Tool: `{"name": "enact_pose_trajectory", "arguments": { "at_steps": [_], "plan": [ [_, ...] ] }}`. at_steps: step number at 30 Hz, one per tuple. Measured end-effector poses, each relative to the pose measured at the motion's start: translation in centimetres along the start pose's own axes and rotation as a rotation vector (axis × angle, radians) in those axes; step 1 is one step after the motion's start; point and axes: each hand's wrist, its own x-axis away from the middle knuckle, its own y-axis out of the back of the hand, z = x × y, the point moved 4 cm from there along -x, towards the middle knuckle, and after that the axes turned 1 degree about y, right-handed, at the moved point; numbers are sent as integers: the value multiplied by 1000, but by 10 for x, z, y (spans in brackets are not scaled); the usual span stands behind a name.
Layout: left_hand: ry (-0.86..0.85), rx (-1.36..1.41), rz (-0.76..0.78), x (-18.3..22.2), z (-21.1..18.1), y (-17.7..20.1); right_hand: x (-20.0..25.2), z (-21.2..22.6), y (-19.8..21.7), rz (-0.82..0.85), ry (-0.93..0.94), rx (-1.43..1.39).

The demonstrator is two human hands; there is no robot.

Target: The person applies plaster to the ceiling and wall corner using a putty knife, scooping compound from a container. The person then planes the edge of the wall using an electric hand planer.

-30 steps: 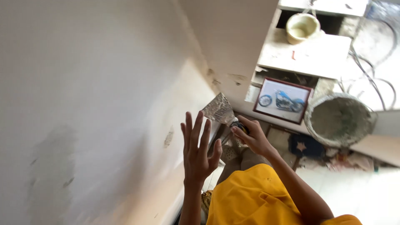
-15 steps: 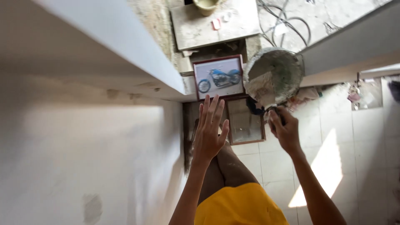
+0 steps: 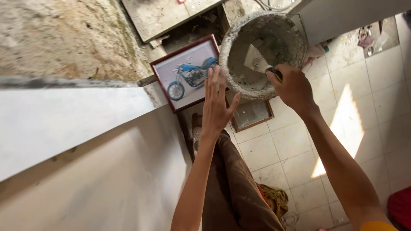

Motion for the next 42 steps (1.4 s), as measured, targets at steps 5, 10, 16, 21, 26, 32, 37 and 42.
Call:
{"name": "enact_pose_trajectory", "arguments": {
  "at_steps": [5,10,16,21,26,32,37,42],
  "plan": [
    [-30,8,7,-19,14,-30,-26,-11,-34,-13,129,118],
    [-44,26,-16,-20,14,-41,-36,-24,-46,33,123,177],
    [-46,41,-38,-20,12,-40,-34,-22,-46,84,139,191],
    [-29,39,-21,-19,13,-41,-28,-12,-45,94,228,250],
    [-35,34,-25,-17,14,-43,-31,-12,-46,61,230,244],
    [-36,25,-30,-17,14,-44,-25,-10,-46,66,348,279],
    [-32,39,-26,-16,15,-45,-16,-8,-39,82,389,239],
    [-39,32,-24,-15,16,-46,-18,-23,-33,51,342,433]
  ]
}}
